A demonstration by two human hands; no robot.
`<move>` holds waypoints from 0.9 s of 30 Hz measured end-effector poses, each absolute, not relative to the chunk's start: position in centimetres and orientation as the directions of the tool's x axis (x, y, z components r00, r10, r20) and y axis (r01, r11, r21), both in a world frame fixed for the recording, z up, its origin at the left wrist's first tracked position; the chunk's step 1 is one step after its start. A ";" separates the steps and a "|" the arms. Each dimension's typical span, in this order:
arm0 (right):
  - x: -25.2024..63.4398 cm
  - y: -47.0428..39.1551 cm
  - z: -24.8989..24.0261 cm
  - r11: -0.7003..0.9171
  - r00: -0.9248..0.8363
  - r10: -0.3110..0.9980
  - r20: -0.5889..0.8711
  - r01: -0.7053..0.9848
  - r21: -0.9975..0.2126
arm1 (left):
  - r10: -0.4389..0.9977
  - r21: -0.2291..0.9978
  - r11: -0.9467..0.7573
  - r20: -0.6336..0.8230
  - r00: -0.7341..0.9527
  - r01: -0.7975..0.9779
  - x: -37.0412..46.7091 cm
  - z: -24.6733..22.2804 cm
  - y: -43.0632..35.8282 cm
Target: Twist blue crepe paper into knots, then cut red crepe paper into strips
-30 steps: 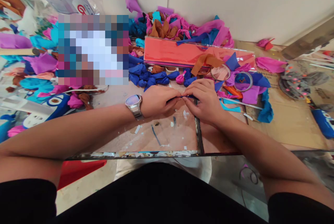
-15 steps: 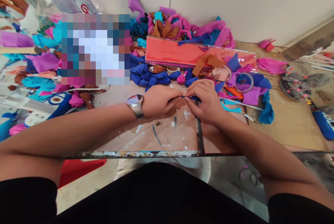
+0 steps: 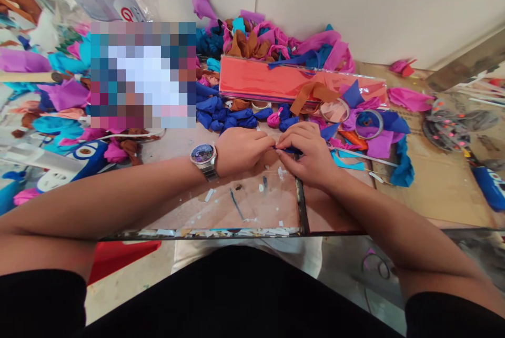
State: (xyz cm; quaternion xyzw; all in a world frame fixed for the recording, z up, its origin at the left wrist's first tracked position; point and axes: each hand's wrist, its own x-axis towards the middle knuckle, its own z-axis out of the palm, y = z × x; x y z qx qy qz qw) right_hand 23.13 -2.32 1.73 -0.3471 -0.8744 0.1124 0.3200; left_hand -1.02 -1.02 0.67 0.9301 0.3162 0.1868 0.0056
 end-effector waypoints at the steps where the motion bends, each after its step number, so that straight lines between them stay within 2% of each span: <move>1: 23.1 -2.4 1.8 0.734 -0.554 0.678 0.483 0.532 -0.421 | 0.588 0.117 -0.800 0.343 0.732 0.588 -1.0 0.7 -1.1; 5: 23.1 -2.4 2.1 0.744 -0.541 0.668 0.511 0.513 -0.429 | 0.598 0.089 -0.789 0.338 0.727 0.608 -0.8 1.1 -1.4; 7: 23.1 -2.5 2.1 0.741 -0.522 0.670 0.528 0.513 -0.434 | 0.622 0.113 -0.773 0.329 0.710 0.625 -0.8 1.3 -1.7; 12: 23.3 -2.5 2.2 0.742 -0.525 0.666 0.530 0.537 -0.401 | 0.688 0.262 -0.725 0.310 0.656 0.637 -0.7 1.2 -2.2; 16: 23.2 -2.4 2.4 0.751 -0.572 0.658 0.490 0.550 -0.366 | 0.697 0.318 -0.716 0.295 0.653 0.621 -0.7 0.7 -1.9; 24: 23.4 -2.2 2.2 0.746 -0.559 0.663 0.498 0.546 -0.381 | 0.702 0.599 -0.635 0.186 0.687 0.487 -0.6 1.9 -1.6; 27: 23.5 -2.2 2.1 0.737 -0.557 0.674 0.486 0.553 -0.388 | 0.704 0.651 -0.605 0.168 0.690 0.458 -0.6 2.1 -1.7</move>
